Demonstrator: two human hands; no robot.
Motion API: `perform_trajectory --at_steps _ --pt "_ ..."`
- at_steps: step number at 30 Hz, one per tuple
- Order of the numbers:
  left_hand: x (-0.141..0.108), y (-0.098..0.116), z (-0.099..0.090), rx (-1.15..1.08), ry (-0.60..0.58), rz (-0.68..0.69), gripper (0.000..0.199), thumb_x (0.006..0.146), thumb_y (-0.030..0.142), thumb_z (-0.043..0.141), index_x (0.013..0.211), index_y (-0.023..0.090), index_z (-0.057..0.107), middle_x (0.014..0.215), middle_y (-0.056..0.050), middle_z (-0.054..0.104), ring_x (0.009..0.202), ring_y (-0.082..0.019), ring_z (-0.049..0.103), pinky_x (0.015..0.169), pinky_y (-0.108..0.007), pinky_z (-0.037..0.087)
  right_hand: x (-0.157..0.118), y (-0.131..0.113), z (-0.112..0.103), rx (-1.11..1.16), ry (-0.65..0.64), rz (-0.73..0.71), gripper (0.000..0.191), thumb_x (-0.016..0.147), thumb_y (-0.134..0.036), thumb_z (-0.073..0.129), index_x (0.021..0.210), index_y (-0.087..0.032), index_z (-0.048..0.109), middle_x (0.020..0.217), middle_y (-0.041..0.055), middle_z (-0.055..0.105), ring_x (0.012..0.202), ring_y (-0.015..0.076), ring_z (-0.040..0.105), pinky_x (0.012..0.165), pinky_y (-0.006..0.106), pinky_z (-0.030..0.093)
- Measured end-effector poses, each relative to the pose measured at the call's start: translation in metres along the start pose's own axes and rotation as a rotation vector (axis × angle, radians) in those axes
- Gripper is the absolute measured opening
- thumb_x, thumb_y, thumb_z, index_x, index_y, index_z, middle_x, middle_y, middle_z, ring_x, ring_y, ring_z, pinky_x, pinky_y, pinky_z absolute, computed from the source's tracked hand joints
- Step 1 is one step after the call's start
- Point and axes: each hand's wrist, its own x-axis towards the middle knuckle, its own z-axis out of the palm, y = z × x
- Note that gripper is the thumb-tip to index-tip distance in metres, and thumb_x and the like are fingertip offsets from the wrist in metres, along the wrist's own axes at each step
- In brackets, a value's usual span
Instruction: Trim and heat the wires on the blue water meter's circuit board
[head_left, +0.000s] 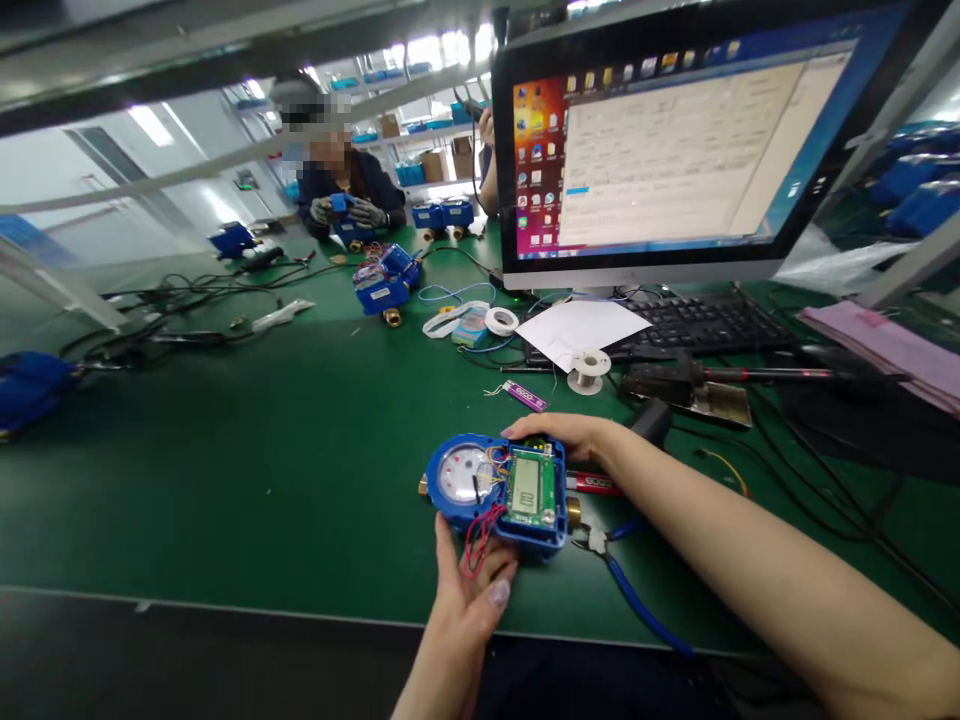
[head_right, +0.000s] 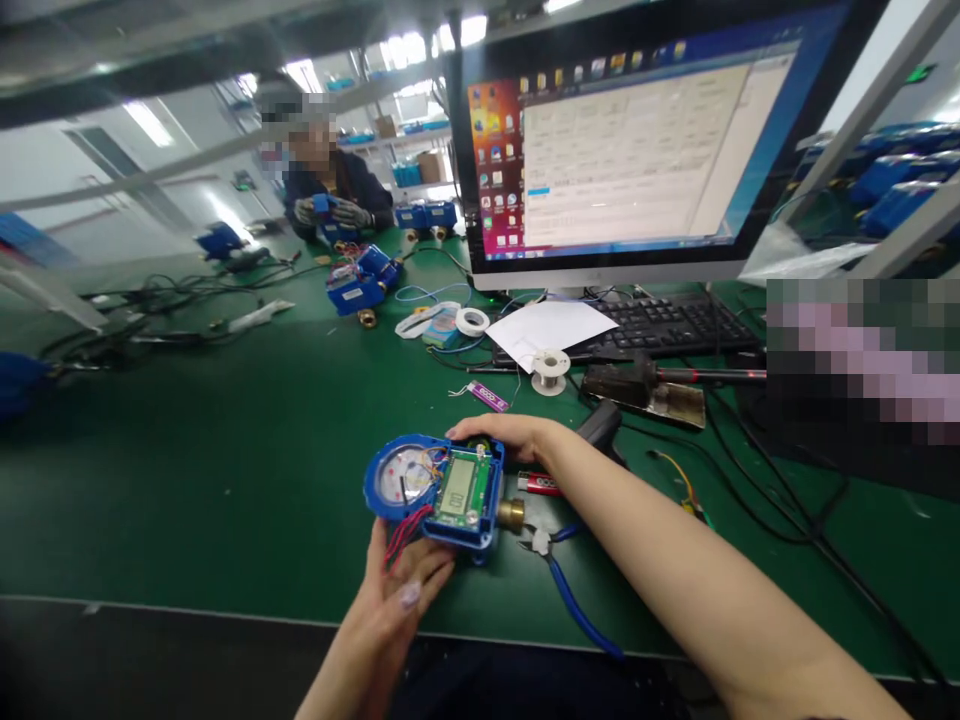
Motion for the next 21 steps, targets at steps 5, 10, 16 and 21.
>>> perform_trajectory --at_steps 5,10,16,21 --pt "-0.004 0.018 -0.021 0.619 0.19 0.299 0.079 0.067 0.036 0.072 0.135 0.014 0.039 0.094 -0.007 0.054 0.084 -0.019 0.052 0.084 -0.033 0.041 -0.007 -0.002 -0.005 -0.058 -0.007 -0.054 0.023 0.068 -0.034 0.067 0.078 -0.013 0.068 0.078 0.0042 0.067 0.066 0.0131 0.06 0.062 0.022 0.048" --pt "0.008 0.045 -0.027 0.617 0.387 0.549 0.063 0.07 0.039 0.07 0.126 0.022 0.046 0.12 -0.009 0.046 0.119 -0.025 0.042 0.106 -0.038 0.03 -0.021 0.012 0.002 -0.068 0.033 -0.195 0.042 0.068 -0.045 0.072 0.092 -0.011 0.07 0.097 0.0102 0.066 0.083 0.018 0.061 0.074 0.027 0.047" --pt "-0.004 0.008 -0.006 -0.215 0.101 -0.158 0.066 0.078 0.048 0.063 0.134 0.022 0.036 0.121 -0.013 0.056 0.108 -0.025 0.057 0.1 -0.047 0.042 -0.037 0.048 0.026 0.009 0.285 -0.418 0.05 0.08 -0.059 0.056 0.094 -0.012 0.065 0.093 0.0072 0.063 0.084 0.0178 0.056 0.079 0.031 0.043" --pt "-0.017 -0.011 0.014 -0.471 0.217 -0.229 0.025 0.082 0.027 0.062 0.105 0.019 0.065 0.111 -0.007 0.067 0.114 -0.02 0.056 0.099 -0.03 0.045 -0.049 0.073 0.052 -0.082 0.421 -0.504 0.045 0.079 -0.055 0.059 0.092 -0.013 0.064 0.085 0.0046 0.06 0.076 0.0162 0.051 0.07 0.029 0.038"
